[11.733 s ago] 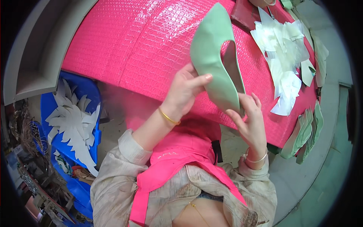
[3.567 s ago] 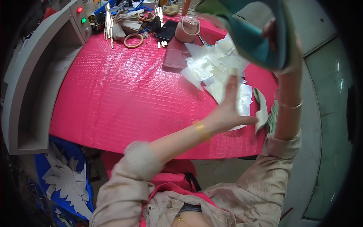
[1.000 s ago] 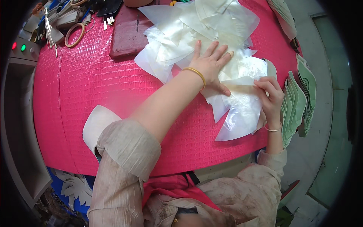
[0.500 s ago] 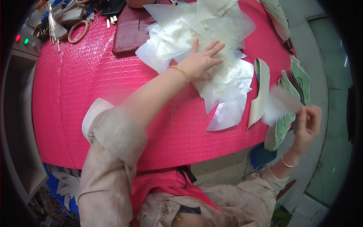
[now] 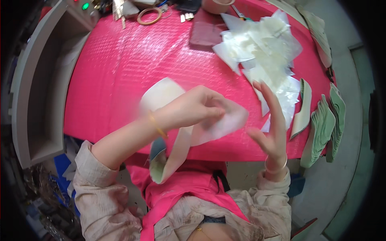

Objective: The person assembles a light green slip-on shoe by hand, inserting a white insole and a translucent plastic sheet into the shoe's interior. They repeatedly press and smooth the materials to fit them inside the shoe, handling the shoe and materials one at a time on a pink textured work surface.

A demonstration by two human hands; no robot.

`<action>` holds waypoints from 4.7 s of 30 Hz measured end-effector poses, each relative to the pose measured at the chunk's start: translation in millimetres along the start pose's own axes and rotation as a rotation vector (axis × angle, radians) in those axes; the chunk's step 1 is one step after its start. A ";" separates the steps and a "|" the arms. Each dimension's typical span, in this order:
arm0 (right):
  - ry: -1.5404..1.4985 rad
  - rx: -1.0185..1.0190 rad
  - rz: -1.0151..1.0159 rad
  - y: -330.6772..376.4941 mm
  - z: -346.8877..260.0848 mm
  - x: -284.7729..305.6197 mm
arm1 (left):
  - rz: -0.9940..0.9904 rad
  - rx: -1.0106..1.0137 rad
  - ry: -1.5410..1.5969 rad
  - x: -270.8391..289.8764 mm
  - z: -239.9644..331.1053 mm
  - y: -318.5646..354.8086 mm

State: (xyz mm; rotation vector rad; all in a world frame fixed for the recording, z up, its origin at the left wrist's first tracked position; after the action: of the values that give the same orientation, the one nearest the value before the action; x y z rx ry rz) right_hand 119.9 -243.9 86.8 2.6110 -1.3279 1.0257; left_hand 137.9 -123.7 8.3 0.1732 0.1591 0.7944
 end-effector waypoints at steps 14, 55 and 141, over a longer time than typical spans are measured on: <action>-1.444 -0.792 -0.185 -32.6 96.7 -192.7 | 0.510 0.010 0.484 75.6 -112.1 155.0; -0.198 -0.702 -0.288 -66.4 97.1 -206.5 | 0.742 0.543 -0.818 99.6 -103.0 175.1; -1.124 -0.224 -0.086 -183.9 -31.0 -131.5 | 0.813 -0.356 -1.225 56.2 79.1 249.6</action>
State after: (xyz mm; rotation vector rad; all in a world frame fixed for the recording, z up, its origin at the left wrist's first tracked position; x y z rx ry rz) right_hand 183.2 -24.6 81.9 3.0316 -1.2507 -0.7295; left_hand 19.9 81.0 134.3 0.3650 -1.2762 1.3654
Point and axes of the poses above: each hand's wrist, its own y-axis away from the middle knuckle, its own x-axis out of the back of the hand, z = x × y, the point moved 8 cm from there along -y, towards the middle knuckle, and after that the axes turned 8 degrees about -z, right-handed, at the moved point
